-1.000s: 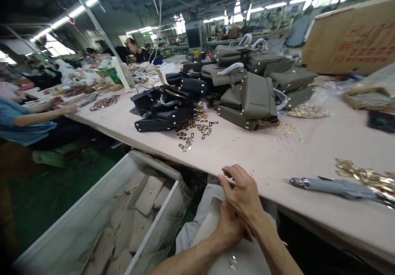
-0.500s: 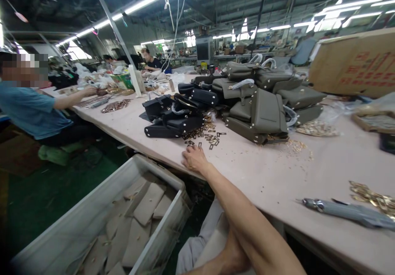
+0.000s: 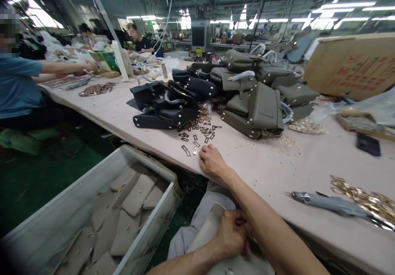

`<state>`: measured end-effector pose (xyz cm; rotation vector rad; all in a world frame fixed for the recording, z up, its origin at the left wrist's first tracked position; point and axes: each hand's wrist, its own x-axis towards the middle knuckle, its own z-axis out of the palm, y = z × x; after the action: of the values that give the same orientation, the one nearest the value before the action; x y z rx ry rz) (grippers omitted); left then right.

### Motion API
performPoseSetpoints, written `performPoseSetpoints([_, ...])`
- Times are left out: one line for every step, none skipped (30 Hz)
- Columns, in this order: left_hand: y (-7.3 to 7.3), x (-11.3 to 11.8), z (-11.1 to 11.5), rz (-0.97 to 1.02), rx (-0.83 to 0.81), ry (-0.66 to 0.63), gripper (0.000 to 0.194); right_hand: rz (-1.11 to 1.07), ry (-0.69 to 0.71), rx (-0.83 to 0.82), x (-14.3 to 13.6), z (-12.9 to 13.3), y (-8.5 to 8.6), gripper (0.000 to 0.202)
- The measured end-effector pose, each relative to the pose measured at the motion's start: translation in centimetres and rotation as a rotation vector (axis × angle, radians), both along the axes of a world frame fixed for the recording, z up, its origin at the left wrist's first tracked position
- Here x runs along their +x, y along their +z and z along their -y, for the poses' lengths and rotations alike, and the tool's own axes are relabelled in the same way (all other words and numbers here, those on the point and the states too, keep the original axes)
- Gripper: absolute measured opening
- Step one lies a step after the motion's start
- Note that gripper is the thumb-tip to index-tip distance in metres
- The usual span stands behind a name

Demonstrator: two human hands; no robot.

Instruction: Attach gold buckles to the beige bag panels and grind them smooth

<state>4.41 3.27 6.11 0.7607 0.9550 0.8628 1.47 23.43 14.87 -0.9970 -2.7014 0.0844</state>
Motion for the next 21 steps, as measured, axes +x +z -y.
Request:
performPoseSetpoints([-0.2,0.0,-0.1,-0.01,0.023,-0.008,0.026,0.0,0.005,-0.023,0.7,0.1,0.2,0.011])
performPoseSetpoints([-0.4,0.0,-0.1,-0.014,0.048,-0.017,0.027,-0.005,0.01,-0.051,1.4,0.2,0.3,0.011])
performPoseSetpoints([-0.6,0.0,-0.2,-0.011,0.068,-0.025,0.028,-0.018,0.014,-0.082,2.0,0.2,0.5,0.011])
performPoseSetpoints([-0.6,0.0,-0.2,-0.003,0.078,-0.031,0.029,-0.038,0.006,-0.113,2.6,0.1,0.6,0.01])
performPoseSetpoints([-0.6,-0.1,-0.2,0.005,0.082,-0.033,0.029,-0.067,-0.019,-0.142,3.2,0.1,0.7,0.008])
performPoseSetpoints([-0.5,-0.1,-0.2,0.009,0.084,-0.033,0.029,-0.101,-0.063,-0.163,3.8,0.0,0.6,0.005])
performPoseSetpoints([-0.4,-0.2,-0.2,0.009,0.085,-0.031,0.028,-0.135,-0.125,-0.176,4.2,-0.1,0.5,0.002])
performPoseSetpoints([-0.2,-0.3,-0.2,0.006,0.085,-0.031,0.028,-0.161,-0.194,-0.181,4.5,-0.1,0.3,0.005])
performPoseSetpoints([0.1,-0.3,-0.2,0.001,0.083,-0.033,0.029,-0.177,-0.256,-0.185,4.6,-0.1,0.1,0.01])
performPoseSetpoints([0.3,-0.4,-0.2,-0.007,0.08,-0.036,0.03,-0.186,-0.302,-0.187,4.6,0.0,-0.1,0.016])
performPoseSetpoints([0.5,-0.4,-0.3,-0.019,0.076,-0.036,0.031,-0.192,-0.325,-0.189,4.3,0.0,-0.3,0.02])
performPoseSetpoints([0.7,-0.4,-0.3,-0.035,0.07,-0.036,0.032,-0.199,-0.33,-0.185,3.9,0.1,-0.4,0.024])
performPoseSetpoints([1.0,-0.4,-0.4,-0.052,0.064,-0.037,0.034,-0.21,-0.32,-0.171,3.3,0.1,-0.4,0.027])
performPoseSetpoints([1.2,-0.4,-0.4,-0.068,0.059,-0.041,0.035,-0.224,-0.301,-0.146,2.6,-0.1,-0.3,0.03])
performPoseSetpoints([1.3,-0.4,-0.4,-0.081,0.055,-0.045,0.036,-0.238,-0.278,-0.114,1.9,-0.6,0.0,0.033])
performPoseSetpoints([1.5,-0.4,-0.4,-0.09,0.053,-0.048,0.035,-0.244,-0.256,-0.084,1.1,-1.2,0.3,0.036])
performPoseSetpoints([1.6,-0.3,-0.4,-0.092,0.054,-0.05,0.034,-0.242,-0.242,-0.066,0.4,-2.2,0.7,0.04])
performPoseSetpoints([1.7,-0.2,-0.4,-0.086,0.057,-0.047,0.033,-0.233,-0.246,-0.06,-0.2,-3.4,1.1,0.044])
performPoseSetpoints([1.8,-0.1,-0.4,-0.076,0.06,-0.043,0.032,-0.219,-0.27,-0.065,-0.7,-4.8,1.5,0.049])
performPoseSetpoints([1.8,0.0,-0.3,-0.065,0.062,-0.036,0.032,-0.202,-0.31,-0.078,-1.2,-6.3,1.9,0.055])
performPoseSetpoints([1.9,0.1,-0.3,-0.058,0.062,-0.031,0.032,-0.184,-0.356,-0.094,-1.5,-7.8,2.2,0.06])
